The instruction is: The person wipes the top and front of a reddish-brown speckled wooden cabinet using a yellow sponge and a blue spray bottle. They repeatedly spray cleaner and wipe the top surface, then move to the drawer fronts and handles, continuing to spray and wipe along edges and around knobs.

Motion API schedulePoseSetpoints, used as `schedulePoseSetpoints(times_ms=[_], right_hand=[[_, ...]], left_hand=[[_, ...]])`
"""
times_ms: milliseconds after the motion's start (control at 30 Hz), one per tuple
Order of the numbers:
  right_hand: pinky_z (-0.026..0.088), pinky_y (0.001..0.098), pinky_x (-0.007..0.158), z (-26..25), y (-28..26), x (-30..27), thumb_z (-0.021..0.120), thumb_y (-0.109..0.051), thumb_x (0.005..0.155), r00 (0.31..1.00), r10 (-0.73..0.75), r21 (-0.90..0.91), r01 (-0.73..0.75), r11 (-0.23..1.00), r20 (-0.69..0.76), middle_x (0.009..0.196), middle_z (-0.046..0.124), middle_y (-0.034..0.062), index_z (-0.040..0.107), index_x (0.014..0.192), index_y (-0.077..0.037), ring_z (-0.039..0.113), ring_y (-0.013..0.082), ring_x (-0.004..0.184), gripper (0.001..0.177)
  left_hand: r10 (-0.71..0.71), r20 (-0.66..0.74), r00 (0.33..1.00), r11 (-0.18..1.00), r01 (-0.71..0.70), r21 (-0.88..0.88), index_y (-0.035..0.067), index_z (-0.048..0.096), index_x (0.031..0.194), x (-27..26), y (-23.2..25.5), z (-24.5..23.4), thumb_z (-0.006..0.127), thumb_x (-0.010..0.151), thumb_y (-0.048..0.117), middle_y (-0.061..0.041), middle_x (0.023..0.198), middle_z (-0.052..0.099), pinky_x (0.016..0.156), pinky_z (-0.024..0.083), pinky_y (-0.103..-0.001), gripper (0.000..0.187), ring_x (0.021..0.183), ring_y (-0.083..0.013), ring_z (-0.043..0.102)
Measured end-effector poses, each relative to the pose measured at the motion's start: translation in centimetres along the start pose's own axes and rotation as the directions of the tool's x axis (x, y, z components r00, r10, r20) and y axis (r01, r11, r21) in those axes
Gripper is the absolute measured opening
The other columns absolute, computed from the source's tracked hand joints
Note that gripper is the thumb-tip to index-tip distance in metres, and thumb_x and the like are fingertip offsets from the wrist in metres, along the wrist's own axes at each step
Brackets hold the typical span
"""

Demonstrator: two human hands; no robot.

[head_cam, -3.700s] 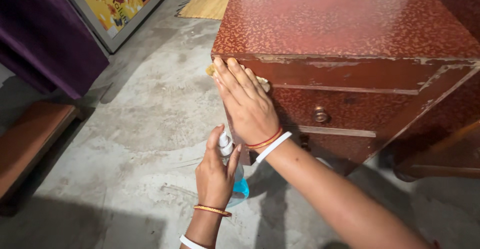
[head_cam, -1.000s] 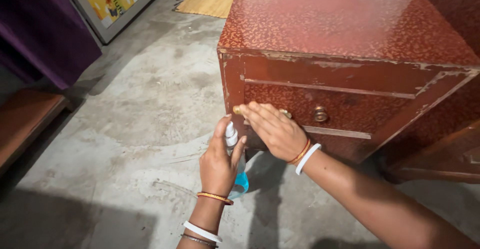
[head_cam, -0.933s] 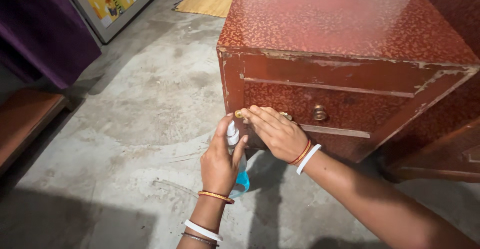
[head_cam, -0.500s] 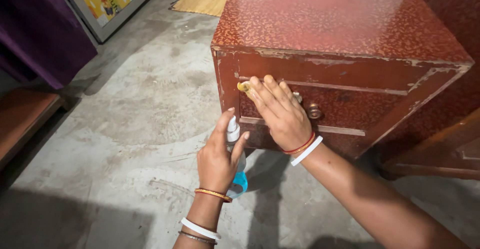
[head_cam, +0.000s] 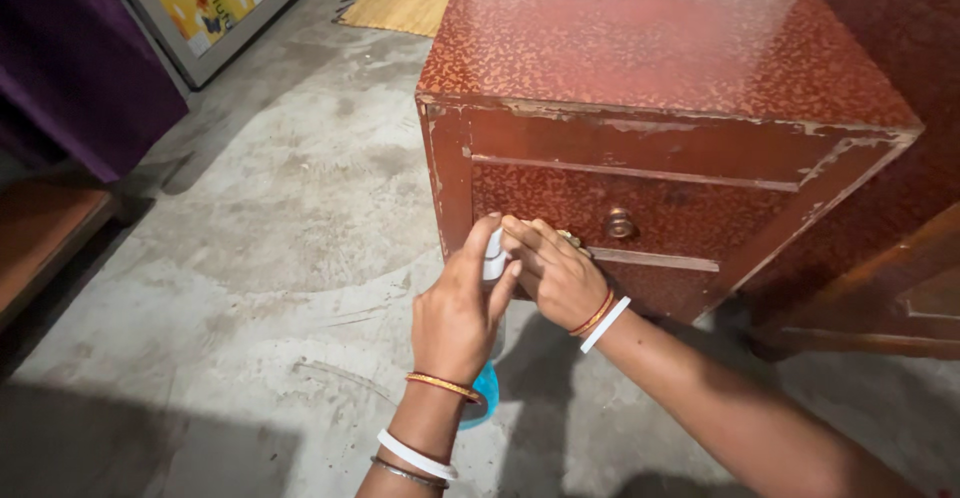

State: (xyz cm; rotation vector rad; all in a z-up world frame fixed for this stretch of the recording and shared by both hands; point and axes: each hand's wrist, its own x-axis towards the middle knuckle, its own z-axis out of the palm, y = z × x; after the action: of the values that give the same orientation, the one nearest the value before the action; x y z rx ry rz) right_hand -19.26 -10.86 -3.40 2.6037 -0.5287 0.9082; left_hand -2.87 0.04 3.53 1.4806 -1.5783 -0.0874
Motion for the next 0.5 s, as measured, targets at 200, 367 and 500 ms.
schedulePoseSetpoints(times_ms=[200, 367, 500], right_hand=[[0.039, 0.0532, 0.119, -0.8, -0.9, 0.5, 0.061, -0.016, 0.091, 1.000, 0.013, 0.010, -0.013, 1.000, -0.022, 0.147, 0.053, 0.0181, 0.063, 0.122, 0.004, 0.044, 0.0361, 0.145, 0.037], [0.038, 0.0495, 0.120, -3.3, -1.6, 2.5, 0.054, -0.010, 0.096, 0.998, 0.070, -0.053, -0.070, 0.996, -0.011, 0.158, 0.048, 0.0127, 0.061, 0.133, 0.003, 0.045, 0.0329, 0.147, 0.040], [0.037, 0.0484, 0.121, -5.5, -1.7, 5.4, 0.050, -0.006, 0.098, 0.980, 0.177, -0.062, -0.182, 0.981, -0.091, 0.159, 0.047, 0.0096, 0.060, 0.143, 0.000, 0.045, 0.0318, 0.148, 0.047]], left_hand=[[0.032, -0.063, 0.998, 0.999, -0.030, 0.026, 0.019, 0.052, 0.139, 0.3, 1.2, -0.3, 0.070, 0.095, 0.032, -0.014, 0.103, 0.074, 0.064, 0.058, -0.044, 0.049, 0.079, -0.0342, 0.073], [-0.062, -0.097, 0.993, 0.998, 0.061, -0.008, 0.021, 0.053, 0.138, 0.4, 0.2, -0.1, 0.071, 0.094, 0.032, -0.016, 0.103, 0.076, 0.065, 0.058, -0.045, 0.050, 0.081, -0.0364, 0.074], [-0.108, -0.179, 0.978, 0.993, 0.115, 0.030, 0.020, 0.049, 0.142, 0.2, -2.5, 0.6, 0.074, 0.092, 0.030, -0.019, 0.102, 0.075, 0.064, 0.056, -0.046, 0.056, 0.080, -0.0387, 0.073]])
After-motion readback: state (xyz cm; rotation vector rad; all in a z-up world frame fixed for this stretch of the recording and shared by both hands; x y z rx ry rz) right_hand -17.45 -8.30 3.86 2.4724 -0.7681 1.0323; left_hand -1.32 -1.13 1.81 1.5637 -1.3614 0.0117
